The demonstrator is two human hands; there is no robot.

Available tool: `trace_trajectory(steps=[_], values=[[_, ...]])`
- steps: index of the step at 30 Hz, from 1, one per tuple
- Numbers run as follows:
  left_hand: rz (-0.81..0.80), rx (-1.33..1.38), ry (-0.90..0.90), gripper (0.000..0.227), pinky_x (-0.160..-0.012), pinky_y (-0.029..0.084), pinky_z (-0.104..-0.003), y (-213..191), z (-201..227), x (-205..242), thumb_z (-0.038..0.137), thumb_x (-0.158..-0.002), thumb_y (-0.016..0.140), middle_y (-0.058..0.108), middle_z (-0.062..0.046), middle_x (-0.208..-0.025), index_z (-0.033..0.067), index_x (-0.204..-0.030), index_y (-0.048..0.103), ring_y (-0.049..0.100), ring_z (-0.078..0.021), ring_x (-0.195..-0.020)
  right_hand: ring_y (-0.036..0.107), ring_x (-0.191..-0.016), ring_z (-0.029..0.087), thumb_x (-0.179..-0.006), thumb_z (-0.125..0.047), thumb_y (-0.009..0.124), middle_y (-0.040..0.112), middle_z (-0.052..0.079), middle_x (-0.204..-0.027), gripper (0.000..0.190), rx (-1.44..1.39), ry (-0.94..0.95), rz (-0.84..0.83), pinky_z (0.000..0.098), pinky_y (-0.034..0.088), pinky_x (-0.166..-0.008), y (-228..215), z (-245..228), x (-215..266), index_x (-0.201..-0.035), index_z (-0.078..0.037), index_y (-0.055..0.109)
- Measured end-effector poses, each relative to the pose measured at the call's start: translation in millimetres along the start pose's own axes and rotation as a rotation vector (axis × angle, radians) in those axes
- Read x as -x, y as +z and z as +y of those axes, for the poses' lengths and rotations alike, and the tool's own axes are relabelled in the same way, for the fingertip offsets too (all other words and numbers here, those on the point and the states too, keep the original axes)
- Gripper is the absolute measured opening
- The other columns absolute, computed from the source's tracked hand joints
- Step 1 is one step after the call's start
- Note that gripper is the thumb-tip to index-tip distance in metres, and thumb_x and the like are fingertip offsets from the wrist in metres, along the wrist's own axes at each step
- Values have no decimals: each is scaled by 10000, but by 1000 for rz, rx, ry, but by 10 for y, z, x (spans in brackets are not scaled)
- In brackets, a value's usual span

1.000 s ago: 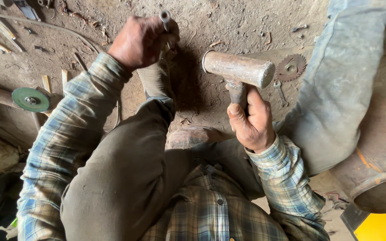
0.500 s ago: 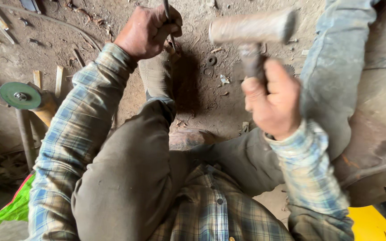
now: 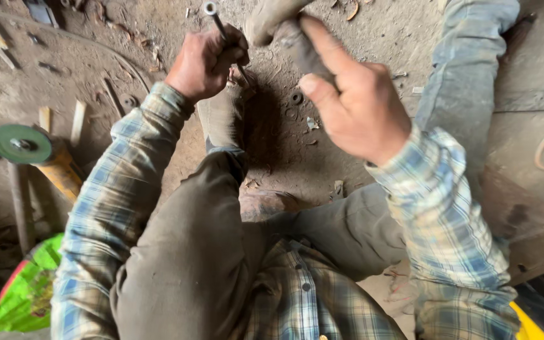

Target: The person is sitting on the floor in a workshop, using a hammer and a metal rod to disassemble a cylindrical electrical component. They repeatedly strike the component to remove parts and then use the rod to pull out copper windings.

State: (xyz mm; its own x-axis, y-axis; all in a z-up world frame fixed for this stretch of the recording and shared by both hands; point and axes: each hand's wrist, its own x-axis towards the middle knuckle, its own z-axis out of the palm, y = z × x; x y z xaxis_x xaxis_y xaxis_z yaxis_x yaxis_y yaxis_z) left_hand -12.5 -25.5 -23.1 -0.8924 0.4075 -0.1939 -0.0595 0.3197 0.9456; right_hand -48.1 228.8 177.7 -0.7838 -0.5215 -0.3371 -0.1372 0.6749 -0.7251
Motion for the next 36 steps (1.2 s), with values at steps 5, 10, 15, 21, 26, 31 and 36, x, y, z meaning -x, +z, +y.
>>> trace_trajectory(steps=[5,10,15,21,26,31,36], values=[[-26,27,87,91,-700,626,-348,86,-6,9,-18,-1052,589,756,-81,-930,31,-1084,659,742,-186,-802,645,-581,114,-1209,-240,532,731,73,-862,519,-189,-87,229,263,535,-589,-76,-225,134,-1632,-57,294],[9,-270,148,155,-648,618,-340,155,61,24,-10,-955,598,720,-86,-863,51,-1086,657,697,-198,-699,561,-496,122,-1183,-245,529,633,40,-680,520,136,-132,80,268,514,-468,72,16,-14,-1620,-38,335],[-126,-252,-124,135,-455,575,-373,335,63,62,39,-1012,598,699,-90,-811,74,-1127,659,634,-205,-501,642,-572,90,-1238,-241,479,695,48,-858,480,-27,-196,176,251,546,-567,3,128,245,-1637,-36,309],[-109,-442,136,112,-519,549,-415,526,51,72,162,-1015,682,662,-130,-718,58,-988,649,627,-269,-546,628,-565,164,-1127,-162,591,692,96,-836,521,181,-129,179,307,541,-507,223,65,393,-1595,-27,405],[-30,-404,187,173,-493,555,-389,669,-43,175,91,-916,639,697,-140,-805,50,-1080,675,633,-263,-526,702,-757,223,-1153,-164,563,697,174,-980,446,56,-168,233,304,576,-646,316,104,689,-1552,-38,409],[-42,-338,-32,63,-506,580,-352,493,97,25,57,-1033,614,725,-96,-803,40,-1034,675,659,-197,-550,662,-653,131,-1117,-138,563,684,105,-916,516,-224,-113,482,268,548,-581,535,111,1021,-1568,51,398],[169,-88,183,144,-687,652,-299,216,316,102,-65,-1064,600,759,-102,-923,40,-1148,652,751,-167,-750,674,-699,117,-1110,-123,586,702,103,-944,521,-249,-19,538,258,557,-613,669,417,1097,-1550,64,378]])
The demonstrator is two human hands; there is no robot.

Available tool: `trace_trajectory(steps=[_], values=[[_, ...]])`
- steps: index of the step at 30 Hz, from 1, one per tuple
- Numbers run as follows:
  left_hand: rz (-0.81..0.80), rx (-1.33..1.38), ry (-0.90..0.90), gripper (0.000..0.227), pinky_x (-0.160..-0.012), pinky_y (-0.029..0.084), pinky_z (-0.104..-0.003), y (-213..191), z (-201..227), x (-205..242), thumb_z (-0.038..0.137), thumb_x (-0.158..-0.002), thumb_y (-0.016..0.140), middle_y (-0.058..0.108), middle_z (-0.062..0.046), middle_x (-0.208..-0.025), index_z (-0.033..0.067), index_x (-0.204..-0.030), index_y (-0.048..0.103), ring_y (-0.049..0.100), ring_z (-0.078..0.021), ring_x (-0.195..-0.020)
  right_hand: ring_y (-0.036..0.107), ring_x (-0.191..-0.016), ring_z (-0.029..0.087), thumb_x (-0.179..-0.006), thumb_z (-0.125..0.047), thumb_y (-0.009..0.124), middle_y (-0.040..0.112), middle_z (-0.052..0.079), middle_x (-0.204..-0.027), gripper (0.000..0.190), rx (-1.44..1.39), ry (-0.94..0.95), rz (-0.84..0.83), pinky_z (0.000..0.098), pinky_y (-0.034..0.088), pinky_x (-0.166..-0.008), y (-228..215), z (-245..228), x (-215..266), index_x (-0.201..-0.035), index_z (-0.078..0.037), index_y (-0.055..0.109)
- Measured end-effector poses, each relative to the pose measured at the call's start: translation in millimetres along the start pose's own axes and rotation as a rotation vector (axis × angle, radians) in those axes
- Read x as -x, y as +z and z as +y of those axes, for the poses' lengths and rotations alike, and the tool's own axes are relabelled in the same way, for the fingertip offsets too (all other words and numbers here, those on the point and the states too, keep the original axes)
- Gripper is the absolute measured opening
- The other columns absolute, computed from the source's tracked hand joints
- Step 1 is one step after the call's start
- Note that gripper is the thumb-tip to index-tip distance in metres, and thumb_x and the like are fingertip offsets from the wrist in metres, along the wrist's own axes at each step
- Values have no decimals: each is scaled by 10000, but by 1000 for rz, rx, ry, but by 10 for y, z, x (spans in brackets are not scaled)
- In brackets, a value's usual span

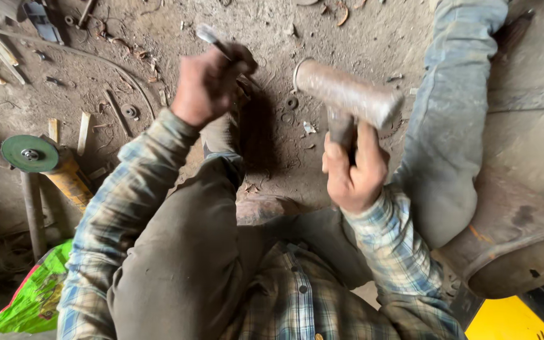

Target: The person is sitting on the floor in a workshop, using a hammer and a metal rod to disassemble a cylindrical electrical component. They repeatedly strike the component to remove parts and then use the rod to pull out copper windings.

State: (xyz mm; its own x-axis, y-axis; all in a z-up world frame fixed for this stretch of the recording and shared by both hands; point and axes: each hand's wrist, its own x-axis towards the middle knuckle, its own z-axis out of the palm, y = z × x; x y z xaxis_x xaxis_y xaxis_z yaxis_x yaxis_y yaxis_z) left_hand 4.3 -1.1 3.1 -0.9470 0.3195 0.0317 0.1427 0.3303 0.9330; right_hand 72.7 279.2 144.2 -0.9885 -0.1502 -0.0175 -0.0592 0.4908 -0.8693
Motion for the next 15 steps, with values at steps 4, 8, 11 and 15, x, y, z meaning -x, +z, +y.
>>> trace_trajectory(steps=[4,8,11,15], values=[[105,238,-32,163,-787,675,-305,-209,196,-13,-53,-1136,573,762,-129,-1027,-12,-1294,574,784,-185,-907,750,-837,213,-1043,-100,682,743,170,-1080,513,323,28,29,303,615,-697,209,596,-49,-1506,-6,484],[42,211,-105,70,-683,661,-271,-183,319,-38,-20,-1109,577,772,-124,-974,2,-1175,575,768,-143,-779,753,-798,263,-917,-108,726,770,146,-1068,548,542,457,-81,396,613,-680,547,1308,-63,-1445,-111,582],[-10,252,-114,36,-688,651,-267,-192,568,-42,39,-1116,608,768,-103,-946,6,-1129,598,765,-129,-779,749,-971,223,-1009,-64,673,751,59,-1264,372,787,399,-245,399,606,-910,629,1435,-148,-1370,-140,629],[-105,127,-102,155,-569,574,-256,-331,1122,-344,171,-1070,690,728,-66,-821,21,-1046,657,699,-115,-648,682,-1199,251,-1077,-162,607,643,148,-1397,400,-89,-91,-28,374,602,-1020,622,940,-329,-1459,-72,535]])
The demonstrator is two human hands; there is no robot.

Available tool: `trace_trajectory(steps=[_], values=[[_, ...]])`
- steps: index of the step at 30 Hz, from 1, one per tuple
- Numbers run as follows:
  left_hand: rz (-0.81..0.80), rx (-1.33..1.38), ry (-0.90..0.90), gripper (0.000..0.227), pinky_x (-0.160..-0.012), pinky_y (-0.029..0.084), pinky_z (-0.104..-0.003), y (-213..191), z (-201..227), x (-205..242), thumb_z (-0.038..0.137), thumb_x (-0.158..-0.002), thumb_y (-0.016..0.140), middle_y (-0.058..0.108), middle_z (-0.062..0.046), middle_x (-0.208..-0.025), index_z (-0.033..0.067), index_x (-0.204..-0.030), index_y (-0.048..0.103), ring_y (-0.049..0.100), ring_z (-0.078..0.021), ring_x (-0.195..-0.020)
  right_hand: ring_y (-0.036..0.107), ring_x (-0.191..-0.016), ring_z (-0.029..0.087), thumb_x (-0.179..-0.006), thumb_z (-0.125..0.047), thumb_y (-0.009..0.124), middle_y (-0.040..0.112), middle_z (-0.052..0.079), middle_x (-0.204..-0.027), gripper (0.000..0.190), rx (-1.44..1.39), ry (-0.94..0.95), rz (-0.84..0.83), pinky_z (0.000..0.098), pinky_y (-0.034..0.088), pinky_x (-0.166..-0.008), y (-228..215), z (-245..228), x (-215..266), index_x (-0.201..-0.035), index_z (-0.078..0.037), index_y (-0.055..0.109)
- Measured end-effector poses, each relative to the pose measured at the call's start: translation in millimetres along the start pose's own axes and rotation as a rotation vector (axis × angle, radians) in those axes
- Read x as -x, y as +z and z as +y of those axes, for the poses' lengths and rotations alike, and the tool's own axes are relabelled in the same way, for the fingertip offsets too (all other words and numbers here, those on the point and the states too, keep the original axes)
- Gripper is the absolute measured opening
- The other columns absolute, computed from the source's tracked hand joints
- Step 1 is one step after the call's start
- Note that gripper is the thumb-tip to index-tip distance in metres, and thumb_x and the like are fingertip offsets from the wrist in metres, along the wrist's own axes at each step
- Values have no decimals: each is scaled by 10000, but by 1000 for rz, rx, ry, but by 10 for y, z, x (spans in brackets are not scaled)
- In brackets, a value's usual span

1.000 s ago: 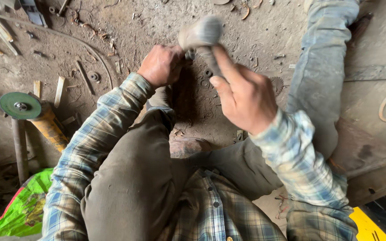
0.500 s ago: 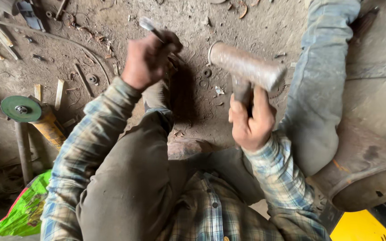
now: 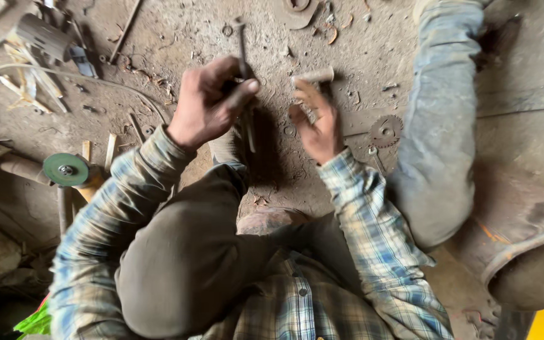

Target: The person is sitting on the floor in a workshop, using a hammer and a metal rod to disassemble a cylindrical electrical component. They repeatedly strike the component to remove parts and then use the rod to pull out copper windings.

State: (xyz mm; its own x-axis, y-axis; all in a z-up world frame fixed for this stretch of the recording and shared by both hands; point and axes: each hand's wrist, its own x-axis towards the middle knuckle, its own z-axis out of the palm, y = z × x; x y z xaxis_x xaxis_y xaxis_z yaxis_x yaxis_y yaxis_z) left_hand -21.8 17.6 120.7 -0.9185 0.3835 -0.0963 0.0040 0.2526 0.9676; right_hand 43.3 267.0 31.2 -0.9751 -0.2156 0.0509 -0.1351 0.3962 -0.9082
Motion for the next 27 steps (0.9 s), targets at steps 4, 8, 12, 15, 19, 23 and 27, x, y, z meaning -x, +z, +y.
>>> trace_trajectory(steps=[4,8,12,15,19,23,27], values=[[-75,-209,247,268,-618,585,-295,143,599,-296,286,-1041,767,709,-84,-850,32,-1048,682,676,-152,-691,639,-1040,173,-1087,-195,526,621,75,-1242,470,-698,-76,-28,341,595,-947,-128,-725,37,-1519,-39,423],[-244,-584,319,407,-620,581,-372,457,833,-605,334,-1041,768,732,-117,-946,41,-1282,621,684,-234,-679,602,-662,102,-1136,-123,529,669,81,-1091,325,-818,0,338,247,542,-533,-374,-1101,26,-1442,-15,515],[-205,-530,472,594,-877,607,-434,484,486,-778,354,-1066,761,688,-206,-1265,1,-1413,432,728,-307,-1063,544,-630,97,-1186,-82,548,652,67,-865,241,-667,-121,593,239,447,-534,-835,-1162,121,-1426,-58,550],[-344,-703,4,841,-914,563,-492,479,26,-730,411,-928,790,617,-237,-1313,17,-1514,333,671,-379,-1074,577,-661,132,-1169,-78,549,661,76,-874,174,-666,-128,681,249,468,-565,-1156,-1202,258,-1341,-49,557],[-606,-1268,-349,1210,-1199,240,-598,560,-687,-205,505,-756,880,452,-230,-1464,28,-1571,124,443,-375,-1336,596,-779,170,-1185,-74,603,649,92,-980,104,-606,-76,667,295,512,-699,-1396,-1251,365,-1271,-16,592],[-628,-1356,-425,1163,-1180,139,-541,764,-1488,451,258,-745,844,194,-201,-1667,121,-1604,72,206,-417,-1495,435,-674,110,-1064,-66,655,519,58,-860,124,-459,142,632,260,355,-614,-1478,-1305,380,-1089,55,649],[-365,-1378,-99,889,-1242,122,-547,884,-2044,740,258,-916,737,276,-151,-1642,99,-1626,226,222,-386,-1503,490,-548,104,-1137,-142,638,666,100,-979,168,-717,180,624,307,469,-529,-1492,-1399,381,-1099,21,645]])
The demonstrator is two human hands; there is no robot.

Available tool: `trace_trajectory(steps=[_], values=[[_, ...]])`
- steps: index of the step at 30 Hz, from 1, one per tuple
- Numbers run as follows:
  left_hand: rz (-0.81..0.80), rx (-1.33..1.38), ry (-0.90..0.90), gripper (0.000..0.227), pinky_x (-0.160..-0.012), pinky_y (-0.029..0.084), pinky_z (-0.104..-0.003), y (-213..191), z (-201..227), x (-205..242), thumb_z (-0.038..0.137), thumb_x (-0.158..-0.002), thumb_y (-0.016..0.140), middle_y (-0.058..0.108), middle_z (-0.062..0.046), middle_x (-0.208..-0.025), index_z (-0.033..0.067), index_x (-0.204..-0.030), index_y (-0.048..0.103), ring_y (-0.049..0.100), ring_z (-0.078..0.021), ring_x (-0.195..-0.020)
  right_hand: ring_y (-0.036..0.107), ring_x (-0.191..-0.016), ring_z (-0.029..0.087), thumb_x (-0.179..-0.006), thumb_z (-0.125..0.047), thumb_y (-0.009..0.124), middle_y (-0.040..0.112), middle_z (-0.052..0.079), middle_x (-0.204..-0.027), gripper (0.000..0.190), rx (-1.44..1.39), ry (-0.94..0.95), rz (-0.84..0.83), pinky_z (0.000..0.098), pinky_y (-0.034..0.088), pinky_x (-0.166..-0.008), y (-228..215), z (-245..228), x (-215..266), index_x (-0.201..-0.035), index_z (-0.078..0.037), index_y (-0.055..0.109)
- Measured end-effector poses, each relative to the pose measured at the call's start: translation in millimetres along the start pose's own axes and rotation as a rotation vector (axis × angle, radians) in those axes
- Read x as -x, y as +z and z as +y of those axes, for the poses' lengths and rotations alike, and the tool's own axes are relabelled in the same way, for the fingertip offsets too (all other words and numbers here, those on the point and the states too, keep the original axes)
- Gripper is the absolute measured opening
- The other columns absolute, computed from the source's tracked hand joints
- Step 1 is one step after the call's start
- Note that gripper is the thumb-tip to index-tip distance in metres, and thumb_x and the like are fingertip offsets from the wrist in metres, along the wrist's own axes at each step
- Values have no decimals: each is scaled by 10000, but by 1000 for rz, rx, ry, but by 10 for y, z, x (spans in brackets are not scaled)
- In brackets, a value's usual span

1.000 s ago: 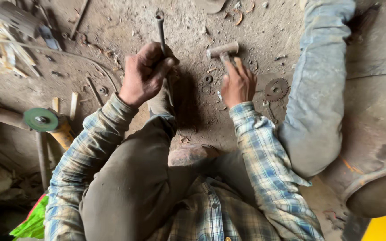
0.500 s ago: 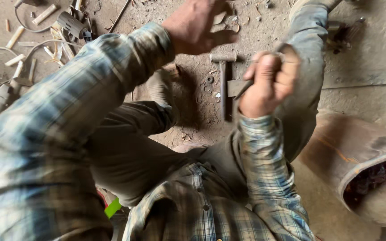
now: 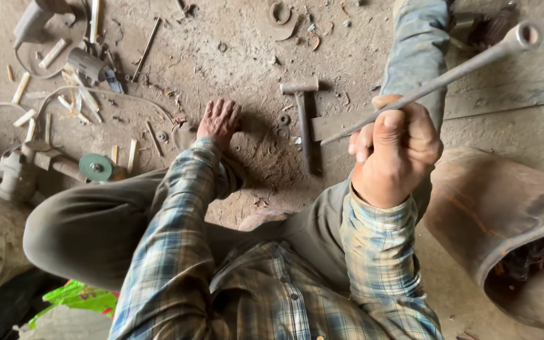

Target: The person is sitting on the floor in a workshop, using a hammer and a metal rod to disassemble a cylindrical electrical component. They repeatedly strike the component to remove parts and then use the rod to pull out copper windings.

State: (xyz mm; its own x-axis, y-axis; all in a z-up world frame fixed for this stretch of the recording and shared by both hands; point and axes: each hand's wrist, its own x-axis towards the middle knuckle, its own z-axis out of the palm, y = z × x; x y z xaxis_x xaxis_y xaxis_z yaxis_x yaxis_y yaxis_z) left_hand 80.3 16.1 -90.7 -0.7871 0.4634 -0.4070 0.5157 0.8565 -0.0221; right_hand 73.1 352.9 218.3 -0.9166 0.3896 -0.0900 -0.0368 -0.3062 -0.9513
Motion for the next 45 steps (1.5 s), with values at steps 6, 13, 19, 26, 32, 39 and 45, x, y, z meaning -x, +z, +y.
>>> trace_trajectory(steps=[6,13,19,26,32,39,45], values=[[-431,511,-370,656,-1132,510,-422,-329,10,-143,300,-904,741,622,-177,-1375,86,-1473,494,598,-320,-1294,702,-720,302,-1040,-333,577,700,198,-942,377,-584,179,-102,425,578,-578,-60,57,-144,-1136,27,634],[90,1639,-318,762,-1041,558,-351,-1566,315,-86,236,-620,847,670,-108,-1265,113,-1295,513,679,-238,-1162,651,-682,160,-1046,0,583,659,148,-1212,407,-393,250,-344,311,547,-565,-181,-4,-202,-1435,-78,490],[449,1749,280,801,-1126,508,-341,-2261,556,990,236,-678,892,565,-89,-1264,22,-1338,491,585,-196,-1224,542,-677,118,-1069,-5,622,726,101,-1072,261,141,-10,-441,271,443,-582,-290,-248,449,-1327,-44,615],[429,1768,429,788,-1136,472,-335,-2428,678,1738,314,-722,837,628,-89,-1328,-17,-1382,561,595,-176,-1257,641,-613,226,-881,-43,778,686,125,-748,174,1182,-384,-661,329,495,-598,-716,-974,1067,-1054,-28,769],[559,1568,439,772,-1074,527,-356,-2507,738,1833,292,-707,797,665,-128,-1256,-21,-1369,555,667,-224,-1171,731,-758,260,-875,-30,763,744,134,-874,163,1273,-478,-774,323,554,-673,-492,-1323,1243,-1038,-37,753],[700,1356,429,760,-1021,543,-437,-2608,693,1963,248,-670,781,654,-194,-1249,8,-1355,555,671,-373,-1161,747,-785,252,-869,-4,760,755,128,-905,174,1215,-461,-807,317,572,-697,-343,-1201,1270,-1041,-31,743],[749,1282,432,773,-1044,516,-455,-2682,680,2000,207,-664,777,626,-204,-1272,-13,-1367,541,632,-384,-1187,745,-819,262,-847,0,775,749,132,-914,185,1287,-546,-771,327,574,-722,-257,-1236,1316,-1027,-31,752]])
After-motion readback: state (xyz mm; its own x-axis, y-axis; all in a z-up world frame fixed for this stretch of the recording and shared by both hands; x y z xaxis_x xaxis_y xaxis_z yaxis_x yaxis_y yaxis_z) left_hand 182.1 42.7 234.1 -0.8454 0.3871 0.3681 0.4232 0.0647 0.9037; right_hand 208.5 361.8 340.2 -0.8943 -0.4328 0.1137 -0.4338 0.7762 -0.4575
